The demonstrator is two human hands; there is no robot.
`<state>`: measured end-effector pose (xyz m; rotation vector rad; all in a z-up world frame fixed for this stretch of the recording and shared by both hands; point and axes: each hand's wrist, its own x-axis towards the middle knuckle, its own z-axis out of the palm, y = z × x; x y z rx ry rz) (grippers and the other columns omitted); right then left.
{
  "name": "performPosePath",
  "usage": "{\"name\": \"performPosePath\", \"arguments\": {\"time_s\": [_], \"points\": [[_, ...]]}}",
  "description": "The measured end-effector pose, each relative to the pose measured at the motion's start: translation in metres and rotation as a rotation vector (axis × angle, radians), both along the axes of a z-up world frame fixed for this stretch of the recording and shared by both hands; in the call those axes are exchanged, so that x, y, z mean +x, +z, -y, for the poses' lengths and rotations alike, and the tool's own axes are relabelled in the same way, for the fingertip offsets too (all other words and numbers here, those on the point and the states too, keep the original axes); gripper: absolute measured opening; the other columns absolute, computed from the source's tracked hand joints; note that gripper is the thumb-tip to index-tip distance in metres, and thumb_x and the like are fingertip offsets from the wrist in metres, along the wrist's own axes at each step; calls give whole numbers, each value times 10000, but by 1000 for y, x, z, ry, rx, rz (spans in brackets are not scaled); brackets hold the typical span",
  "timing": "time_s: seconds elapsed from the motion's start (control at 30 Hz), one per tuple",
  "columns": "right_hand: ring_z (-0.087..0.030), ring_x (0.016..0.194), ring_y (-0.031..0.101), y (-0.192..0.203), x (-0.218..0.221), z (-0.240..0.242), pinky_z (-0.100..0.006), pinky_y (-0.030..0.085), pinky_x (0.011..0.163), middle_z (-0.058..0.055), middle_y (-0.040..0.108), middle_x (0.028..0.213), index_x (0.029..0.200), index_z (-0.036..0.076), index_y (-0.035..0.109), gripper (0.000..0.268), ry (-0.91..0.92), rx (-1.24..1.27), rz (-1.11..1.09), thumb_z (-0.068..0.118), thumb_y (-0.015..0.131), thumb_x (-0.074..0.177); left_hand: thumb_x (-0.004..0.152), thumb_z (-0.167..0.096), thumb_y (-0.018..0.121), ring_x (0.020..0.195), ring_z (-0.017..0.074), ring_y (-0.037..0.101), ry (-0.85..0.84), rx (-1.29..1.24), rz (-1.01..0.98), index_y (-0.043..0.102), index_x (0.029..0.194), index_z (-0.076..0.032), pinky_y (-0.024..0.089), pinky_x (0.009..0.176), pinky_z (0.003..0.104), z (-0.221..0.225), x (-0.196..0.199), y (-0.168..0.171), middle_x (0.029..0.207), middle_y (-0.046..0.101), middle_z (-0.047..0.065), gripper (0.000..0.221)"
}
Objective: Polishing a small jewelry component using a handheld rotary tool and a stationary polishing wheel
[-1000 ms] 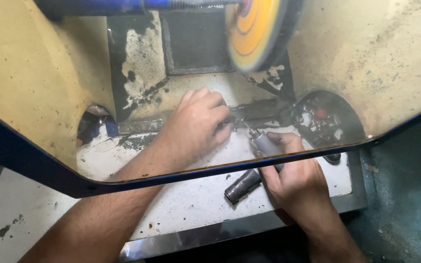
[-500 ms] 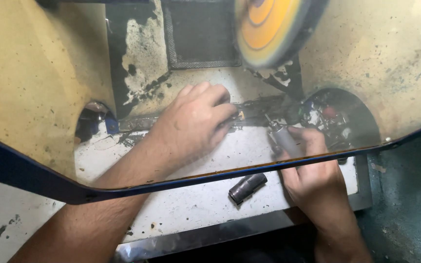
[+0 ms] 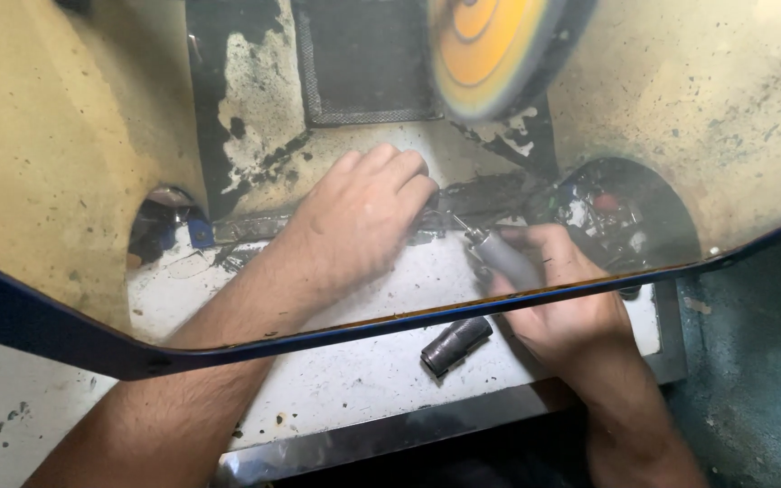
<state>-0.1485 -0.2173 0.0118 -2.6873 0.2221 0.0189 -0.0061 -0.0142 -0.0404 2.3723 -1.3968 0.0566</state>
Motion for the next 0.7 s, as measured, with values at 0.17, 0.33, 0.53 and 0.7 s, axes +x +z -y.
{"name": "performPosePath", "arguments": {"time_s": [0.17,0.33,0.53,0.7], "points": [[-227,934,730,2,5,-8,-340,534,800,-28,755,1078,1198,131,636,378,26,-47,32,334,726,892,807,79,550,947,207,497,9,34,-68,630,1111,-100,444,815,377,2,0,4,1053,589,47,361],[-253,1009,731,11,14,-19,-394,534,819,5,764,1130,1215,234,629,451,-210,-44,-266,453,698,827,788,102,524,938,196,478,10,92,-169,612,1044,-118,436,825,385,5,1,7,1037,573,36,349],[-306,1058,703,4,12,-15,-442,520,812,-6,726,1222,1263,254,598,467,-147,-68,-294,454,680,849,753,139,550,940,216,492,-3,31,-119,632,1086,-93,443,793,383,4,2,5,1042,589,48,414],[-255,1064,692,3,12,-15,-424,511,846,28,721,1156,1242,221,612,436,-136,-87,-262,397,668,847,816,120,497,898,216,477,-5,6,-112,617,1023,-103,428,775,378,2,1,6,1000,586,53,326]]}}
